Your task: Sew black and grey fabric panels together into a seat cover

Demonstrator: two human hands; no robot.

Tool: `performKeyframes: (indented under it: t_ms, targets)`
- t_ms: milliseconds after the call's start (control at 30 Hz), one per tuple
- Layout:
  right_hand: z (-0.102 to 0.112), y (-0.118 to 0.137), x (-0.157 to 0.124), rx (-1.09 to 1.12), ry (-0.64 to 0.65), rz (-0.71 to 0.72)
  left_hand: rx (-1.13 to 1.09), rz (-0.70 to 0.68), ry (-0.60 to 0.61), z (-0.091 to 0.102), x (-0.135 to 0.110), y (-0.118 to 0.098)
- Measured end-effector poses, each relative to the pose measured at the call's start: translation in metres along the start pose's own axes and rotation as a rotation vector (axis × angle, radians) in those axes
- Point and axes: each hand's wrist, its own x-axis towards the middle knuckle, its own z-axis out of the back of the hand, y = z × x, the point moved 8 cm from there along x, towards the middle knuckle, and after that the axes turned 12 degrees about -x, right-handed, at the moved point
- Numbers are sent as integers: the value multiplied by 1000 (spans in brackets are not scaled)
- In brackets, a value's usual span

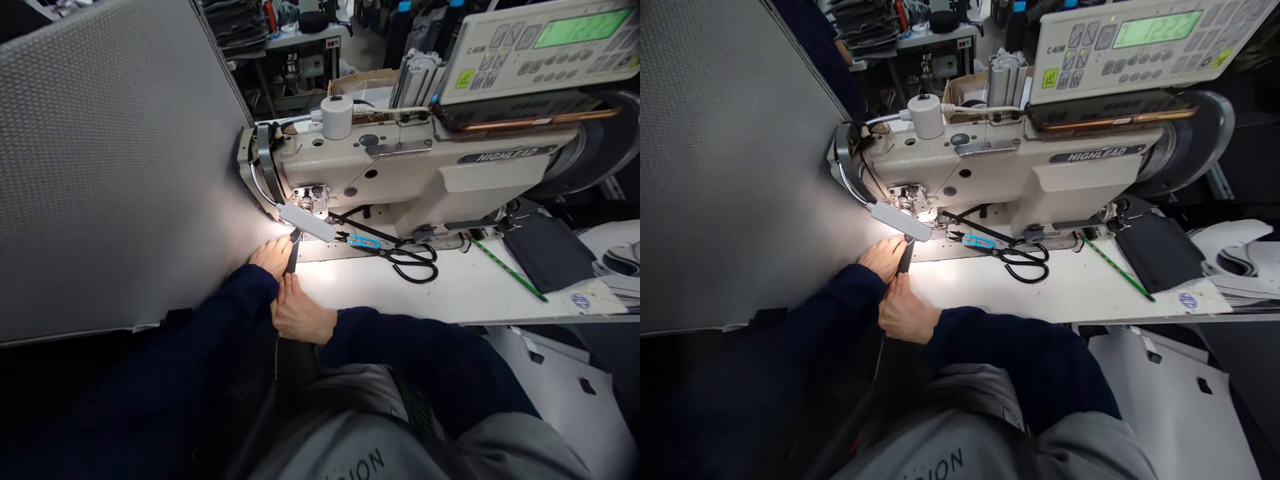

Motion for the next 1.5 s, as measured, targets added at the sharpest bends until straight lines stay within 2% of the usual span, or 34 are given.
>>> performKeyframes:
  t_ms: [133,233,333,567,733,900,1100,1200,1333,1500]
  targets:
    - [-4,11,20,-11,104,124,42,-14,-107,16,13,-4]
    - [-5,14,22,27,71,206,47,15,-141,16,22,-1]
    - [-2,10,14,-11,11,206,39,15,-163,14,24,3]
    - [8,6,-12,-62,0,251,17,45,-149,23,14,9]
    - [14,-1,-26,-74,-35,248,49,20,-120,23,12,1]
    - [3,-1,-28,-71,-6,209,77,-113,-79,15,16,-19]
    - [-5,3,-28,-154,-33,144,43,-119,-83,11,21,-31]
    - [-4,3,-30,-219,-71,119,17,-166,-114,12,19,-35]
    - [-3,3,-31,-215,-87,121,30,-106,-162,16,17,-28]
    - [0,-2,-26,-146,-24,144,-30,-44,-192,16,18,-26]
